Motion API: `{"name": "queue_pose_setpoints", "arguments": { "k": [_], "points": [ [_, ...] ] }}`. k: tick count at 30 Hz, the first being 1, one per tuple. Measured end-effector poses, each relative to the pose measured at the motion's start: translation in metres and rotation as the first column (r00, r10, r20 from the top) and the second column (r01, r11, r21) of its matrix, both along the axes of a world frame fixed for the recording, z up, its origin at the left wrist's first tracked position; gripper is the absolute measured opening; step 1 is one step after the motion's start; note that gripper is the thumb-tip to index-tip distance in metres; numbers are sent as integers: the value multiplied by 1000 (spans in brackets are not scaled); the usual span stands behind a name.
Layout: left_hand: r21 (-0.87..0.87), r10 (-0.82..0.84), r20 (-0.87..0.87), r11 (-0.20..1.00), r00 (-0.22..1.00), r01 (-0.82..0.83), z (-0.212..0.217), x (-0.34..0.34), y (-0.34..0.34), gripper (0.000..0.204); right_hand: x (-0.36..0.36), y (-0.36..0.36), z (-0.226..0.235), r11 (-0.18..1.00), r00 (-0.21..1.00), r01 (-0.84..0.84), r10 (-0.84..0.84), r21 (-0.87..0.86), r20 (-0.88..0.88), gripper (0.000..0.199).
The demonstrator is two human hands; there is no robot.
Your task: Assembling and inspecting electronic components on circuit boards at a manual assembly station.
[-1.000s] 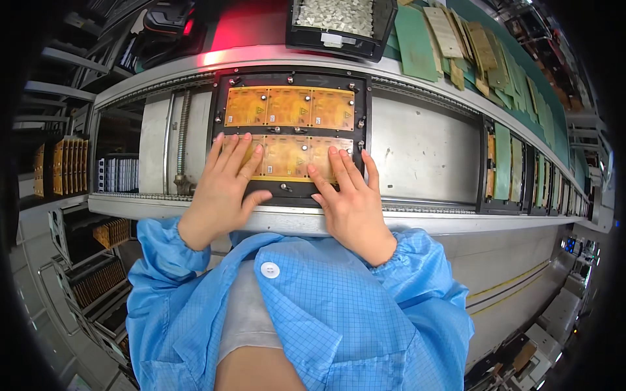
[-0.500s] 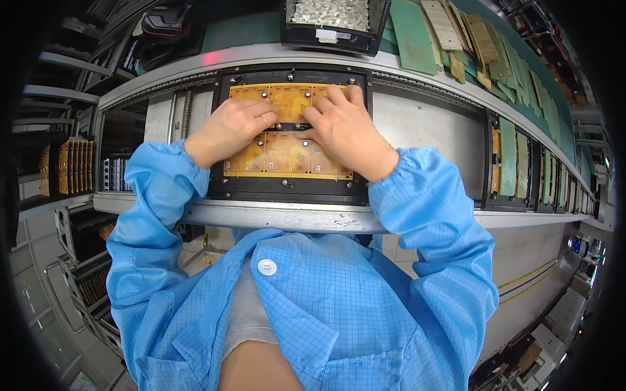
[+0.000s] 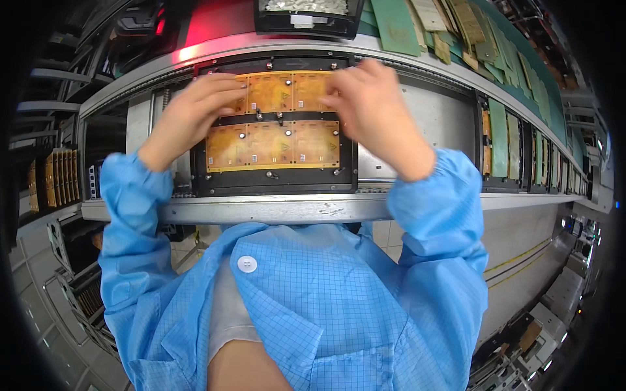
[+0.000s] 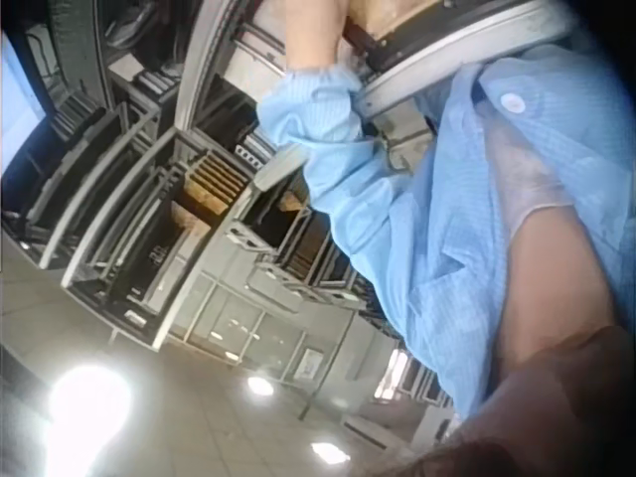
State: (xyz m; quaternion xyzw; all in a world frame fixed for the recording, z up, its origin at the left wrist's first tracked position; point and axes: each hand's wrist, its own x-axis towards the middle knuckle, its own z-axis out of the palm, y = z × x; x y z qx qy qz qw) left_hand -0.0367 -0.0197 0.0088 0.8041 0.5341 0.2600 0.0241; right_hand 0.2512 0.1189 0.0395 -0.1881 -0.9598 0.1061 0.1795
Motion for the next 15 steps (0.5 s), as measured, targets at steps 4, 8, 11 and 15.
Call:
{"name": "queue_pose_setpoints", "arguments": {
  "k": [4, 8, 11, 15],
  "points": [
    [16, 254, 30, 967, 967, -254, 6, -18, -49, 22, 47, 9, -17, 981, 994, -105, 102, -164, -25, 29],
    [-62, 226, 163, 974, 960, -219, -8, -25, -69, 21, 57, 7, -40, 977, 987, -161, 156, -140, -46, 17],
    [-98, 222, 206, 974, 953, -206, -12, -22, -70, 21, 54, 1, -49, 999, 996, -42, 40, -30, -77, 7],
    [-110, 200, 199, 977, 959, -181, -15, -19, -68, 19, 42, -14, -54, 992, 989, 120, -122, -28, -89, 3]
  ]
}}
